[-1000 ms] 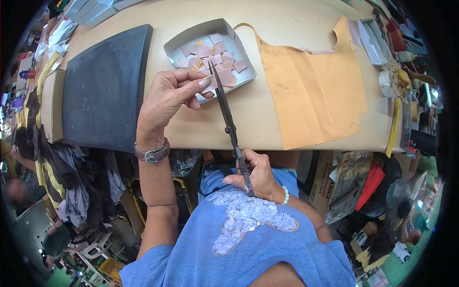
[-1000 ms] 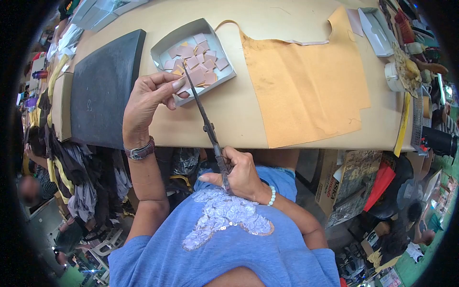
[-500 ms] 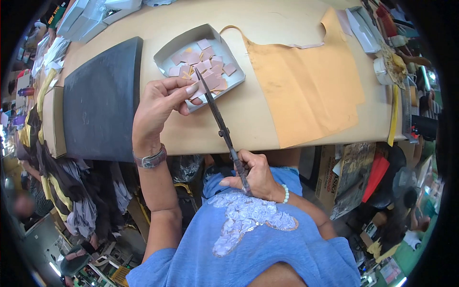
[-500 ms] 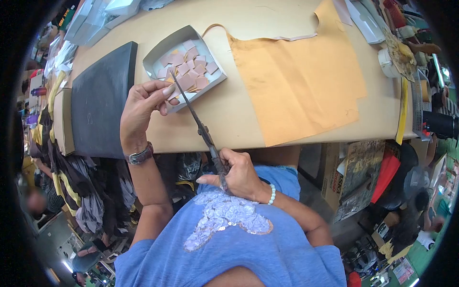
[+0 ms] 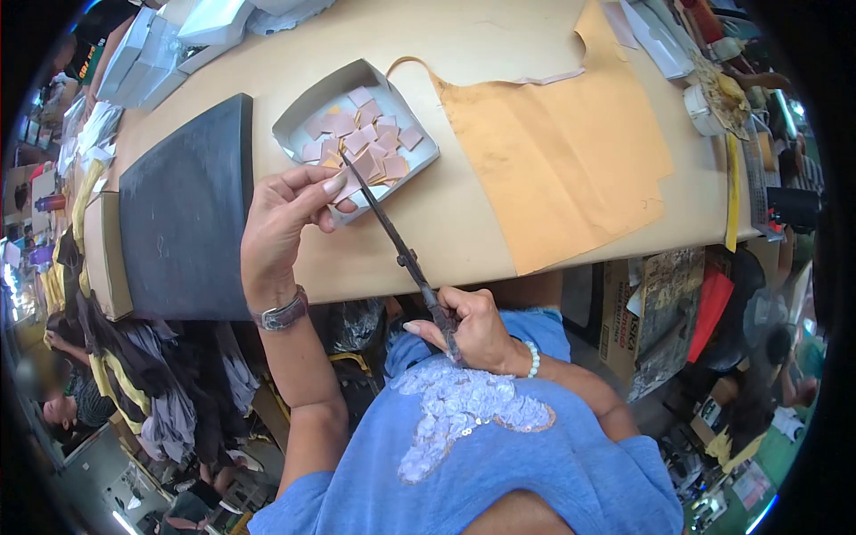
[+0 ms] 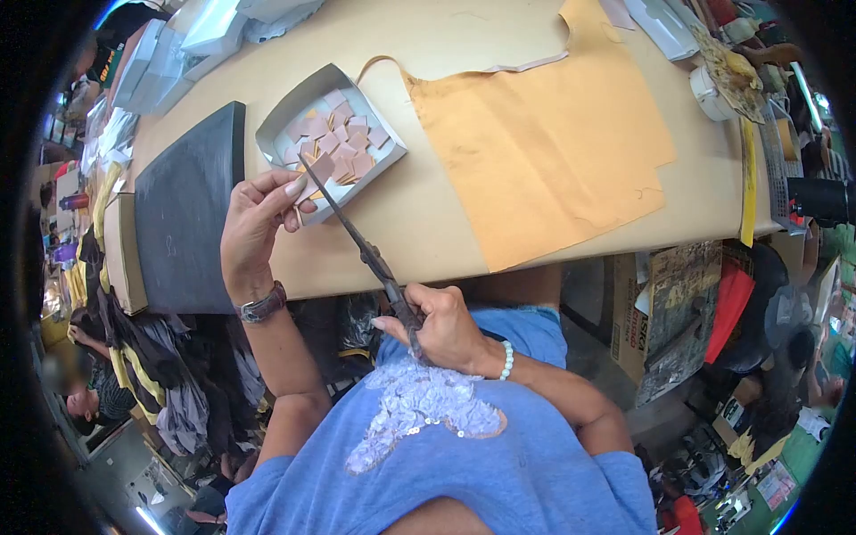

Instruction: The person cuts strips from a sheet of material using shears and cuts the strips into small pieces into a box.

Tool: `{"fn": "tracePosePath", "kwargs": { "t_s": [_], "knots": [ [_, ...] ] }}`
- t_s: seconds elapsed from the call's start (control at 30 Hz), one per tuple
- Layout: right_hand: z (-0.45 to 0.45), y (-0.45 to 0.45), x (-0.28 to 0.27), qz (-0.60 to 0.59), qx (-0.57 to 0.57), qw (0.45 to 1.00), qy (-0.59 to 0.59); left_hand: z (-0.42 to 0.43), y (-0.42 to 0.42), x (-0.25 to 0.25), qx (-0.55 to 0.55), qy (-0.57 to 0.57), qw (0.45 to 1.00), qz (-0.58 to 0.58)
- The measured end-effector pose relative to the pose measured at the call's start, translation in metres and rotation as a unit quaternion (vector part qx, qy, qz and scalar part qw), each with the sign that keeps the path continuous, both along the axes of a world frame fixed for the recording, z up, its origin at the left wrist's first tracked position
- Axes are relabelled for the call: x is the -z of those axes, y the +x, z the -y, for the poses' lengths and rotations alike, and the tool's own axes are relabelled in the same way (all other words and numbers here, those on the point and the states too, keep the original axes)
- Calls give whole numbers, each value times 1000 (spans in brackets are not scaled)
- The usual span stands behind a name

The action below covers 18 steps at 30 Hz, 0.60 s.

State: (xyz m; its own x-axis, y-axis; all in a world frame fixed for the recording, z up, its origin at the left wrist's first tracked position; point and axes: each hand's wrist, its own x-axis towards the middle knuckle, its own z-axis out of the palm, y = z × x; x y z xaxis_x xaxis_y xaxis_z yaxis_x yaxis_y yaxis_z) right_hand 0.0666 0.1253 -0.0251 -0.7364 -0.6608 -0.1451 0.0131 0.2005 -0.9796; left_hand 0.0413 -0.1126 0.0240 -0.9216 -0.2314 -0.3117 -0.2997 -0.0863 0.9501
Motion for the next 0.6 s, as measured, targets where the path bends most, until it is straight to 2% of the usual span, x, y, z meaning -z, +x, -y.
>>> {"fn": "tracePosePath", "kwargs": {
  "t_s": [0.2, 0.3, 0.43, 0.5, 0.53, 0.6],
  "knots": [
    [2, -1, 5, -10, 4, 1000, -6, 2, -2, 4, -16, -9, 999, 28],
    [0, 2, 4, -9, 28, 999, -23, 6, -4, 1, -39, -38, 999, 0],
    [-15, -2, 0, -34, 77, 994, -76, 3, -9, -6, -50, -158, 986, -14],
    [-25, -9, -10, -65, 113, 989, -73, -1, -15, -7, -46, -234, 971, -21],
    [-32, -11, -11, -27, 137, 988, -65, -2, -18, -8, -43, -270, 962, -25],
    [-43, -19, -16, -53, 185, 978, -74, -1, -20, -8, -43, -309, 950, -17]
  ]
}}
